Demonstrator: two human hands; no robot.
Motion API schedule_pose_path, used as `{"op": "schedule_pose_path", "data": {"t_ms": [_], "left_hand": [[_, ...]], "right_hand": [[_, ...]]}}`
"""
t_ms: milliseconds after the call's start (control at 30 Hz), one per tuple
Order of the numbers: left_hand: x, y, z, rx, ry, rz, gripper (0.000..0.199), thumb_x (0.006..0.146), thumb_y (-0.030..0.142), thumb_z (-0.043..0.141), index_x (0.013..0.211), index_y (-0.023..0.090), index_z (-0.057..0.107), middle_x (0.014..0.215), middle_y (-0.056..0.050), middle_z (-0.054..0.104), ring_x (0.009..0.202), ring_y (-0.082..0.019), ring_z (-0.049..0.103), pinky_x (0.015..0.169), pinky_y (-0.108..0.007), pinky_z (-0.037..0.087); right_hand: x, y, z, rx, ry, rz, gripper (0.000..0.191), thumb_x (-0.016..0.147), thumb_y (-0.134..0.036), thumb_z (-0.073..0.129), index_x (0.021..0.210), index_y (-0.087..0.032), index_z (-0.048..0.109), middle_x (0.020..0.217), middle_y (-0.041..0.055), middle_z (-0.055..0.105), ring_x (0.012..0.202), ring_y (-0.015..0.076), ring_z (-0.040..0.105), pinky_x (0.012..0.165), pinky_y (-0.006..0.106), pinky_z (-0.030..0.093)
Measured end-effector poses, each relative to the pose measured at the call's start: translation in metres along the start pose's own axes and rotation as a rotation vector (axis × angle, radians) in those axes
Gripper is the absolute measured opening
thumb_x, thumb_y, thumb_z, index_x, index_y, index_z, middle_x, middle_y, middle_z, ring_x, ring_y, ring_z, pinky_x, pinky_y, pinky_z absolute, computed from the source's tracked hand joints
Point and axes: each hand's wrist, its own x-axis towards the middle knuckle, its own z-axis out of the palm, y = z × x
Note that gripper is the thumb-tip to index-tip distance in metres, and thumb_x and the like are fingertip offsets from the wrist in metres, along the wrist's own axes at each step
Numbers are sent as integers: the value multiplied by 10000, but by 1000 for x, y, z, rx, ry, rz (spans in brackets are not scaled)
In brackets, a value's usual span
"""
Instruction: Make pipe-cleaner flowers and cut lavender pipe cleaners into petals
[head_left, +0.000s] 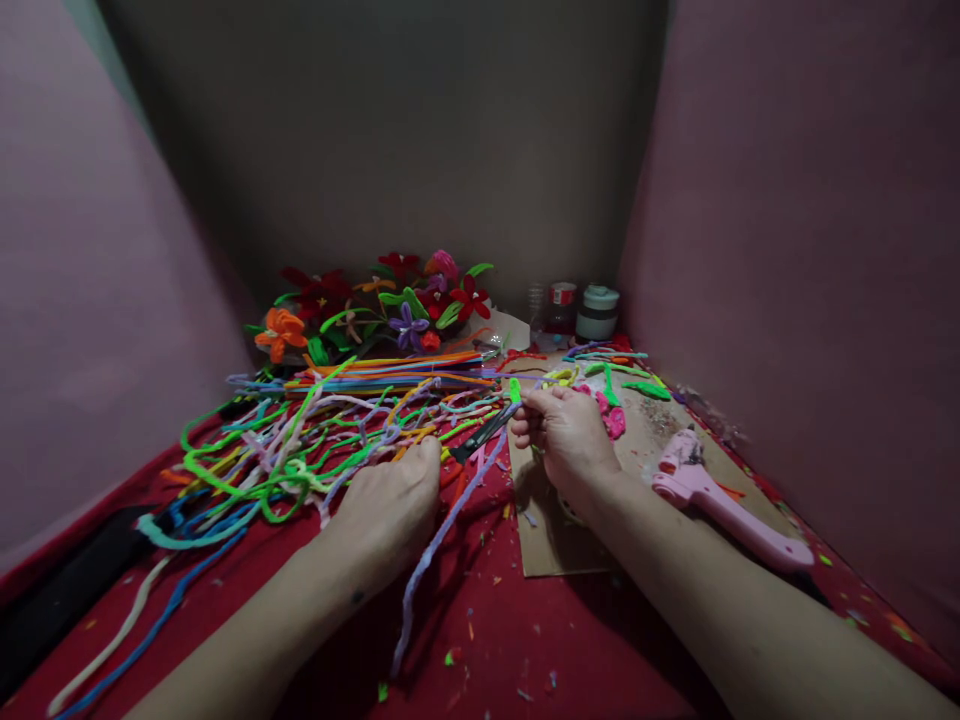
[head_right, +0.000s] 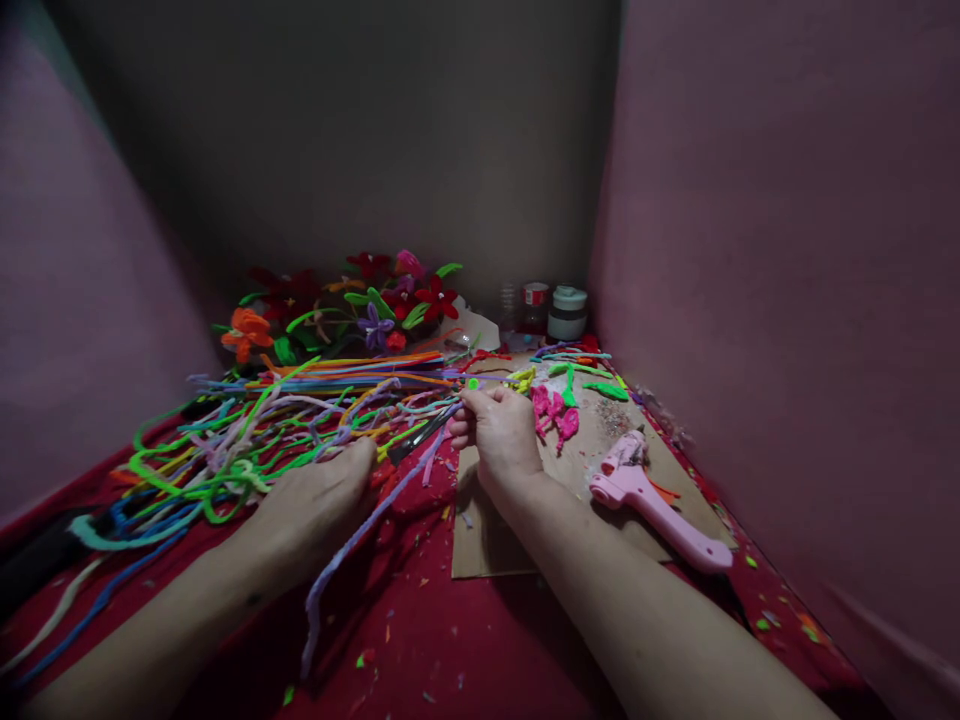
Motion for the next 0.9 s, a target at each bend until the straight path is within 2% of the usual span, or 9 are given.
{"op": "schedule_pose_path", "data": {"t_ms": [333, 500, 767, 900], "left_hand": [[3, 0, 2, -42, -34, -25, 246, 786, 137, 251, 937, 158, 445, 866, -151, 639, 762, -267, 617, 619, -335, 395], [3, 2, 1, -65, -54, 11, 261, 802, 151, 219, 912, 164, 455, 826, -143, 645, 743, -275, 616, 596, -335, 388], [3, 1, 5, -199, -40, 68, 129, 798, 175, 302, 865, 189, 412, 805, -100, 643, 696, -221, 619, 557, -275, 366], [4, -1, 9, -213, -9, 83, 135, 799, 164, 295, 867, 192, 408, 767, -86, 640, 676, -214, 613, 546, -272, 357]], "right_hand": [[0, 4, 0, -5, -21, 4, 127, 684, -152, 546, 583, -148, 469, 458, -18, 533, 350, 92, 504, 340, 203, 424], [0, 5, 1, 20, -39, 12, 136, 681, -140, 545, 566, -143, 475, 461, -13, 535, 344, 84, 487, 346, 207, 430], [0, 5, 1, 70, -94, 24, 135, 678, -166, 573, 577, -145, 485, 471, -2, 549, 377, 101, 520, 370, 217, 452], [-1, 4, 0, 81, -109, 29, 129, 677, -167, 579, 586, -146, 491, 469, -2, 549, 382, 97, 520, 370, 203, 444]]}}
